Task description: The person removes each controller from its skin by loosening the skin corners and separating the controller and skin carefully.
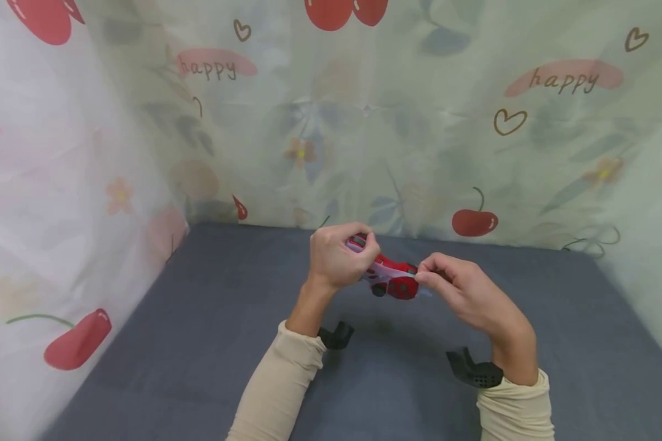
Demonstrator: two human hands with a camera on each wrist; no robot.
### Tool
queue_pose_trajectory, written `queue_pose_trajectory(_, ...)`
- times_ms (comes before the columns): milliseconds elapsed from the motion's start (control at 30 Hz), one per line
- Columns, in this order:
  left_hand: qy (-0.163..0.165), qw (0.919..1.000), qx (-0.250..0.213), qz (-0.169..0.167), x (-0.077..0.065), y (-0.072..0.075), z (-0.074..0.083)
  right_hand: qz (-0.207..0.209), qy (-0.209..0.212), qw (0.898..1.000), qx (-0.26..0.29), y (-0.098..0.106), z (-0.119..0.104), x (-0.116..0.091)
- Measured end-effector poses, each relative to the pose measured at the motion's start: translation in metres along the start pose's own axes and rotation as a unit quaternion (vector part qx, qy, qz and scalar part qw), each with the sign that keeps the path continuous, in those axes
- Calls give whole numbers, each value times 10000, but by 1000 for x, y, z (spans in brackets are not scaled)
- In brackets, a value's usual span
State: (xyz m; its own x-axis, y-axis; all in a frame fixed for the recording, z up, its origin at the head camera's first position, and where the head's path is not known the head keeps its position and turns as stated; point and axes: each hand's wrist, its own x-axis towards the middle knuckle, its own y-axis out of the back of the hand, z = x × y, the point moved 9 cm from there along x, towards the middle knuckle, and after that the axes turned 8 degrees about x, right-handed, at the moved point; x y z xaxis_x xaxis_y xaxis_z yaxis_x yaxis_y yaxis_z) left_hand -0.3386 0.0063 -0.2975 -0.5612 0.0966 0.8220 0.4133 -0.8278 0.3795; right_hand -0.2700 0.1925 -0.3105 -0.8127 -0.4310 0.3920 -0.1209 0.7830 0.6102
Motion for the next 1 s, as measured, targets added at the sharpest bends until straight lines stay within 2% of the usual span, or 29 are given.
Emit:
queue_pose_trajectory(133,1005,9933,-563,-46,0,2,-21,-107,-4,9999,-13,-5,0,2)
queue_pose_trajectory(200,1310,9893,-619,-159,-1,2,-27,-132,-74,9999,-36,-8,1,4)
queue_pose_trajectory(333,1361,9889,-253,-548,-2,-3,-27,-100,-358,9992,-171,-11,6,7)
queue_pose_trajectory(467,1355,9879,77,-756,-3,-8,-25,-18,-534,9979,-358,-11,11,8)
queue_pose_trajectory(700,1726,9788,42,-1103,-9,-22,-28,469,-300,9970,-528,-4,11,7)
queue_pose_trajectory(867,1929,9754,-235,-1044,-11,-21,-32,968,-212,9940,-453,5,10,5)
queue_pose_trajectory(1000,2197,9704,-601,-801,-9,-13,-39,1117,-403,9921,-412,12,12,3)
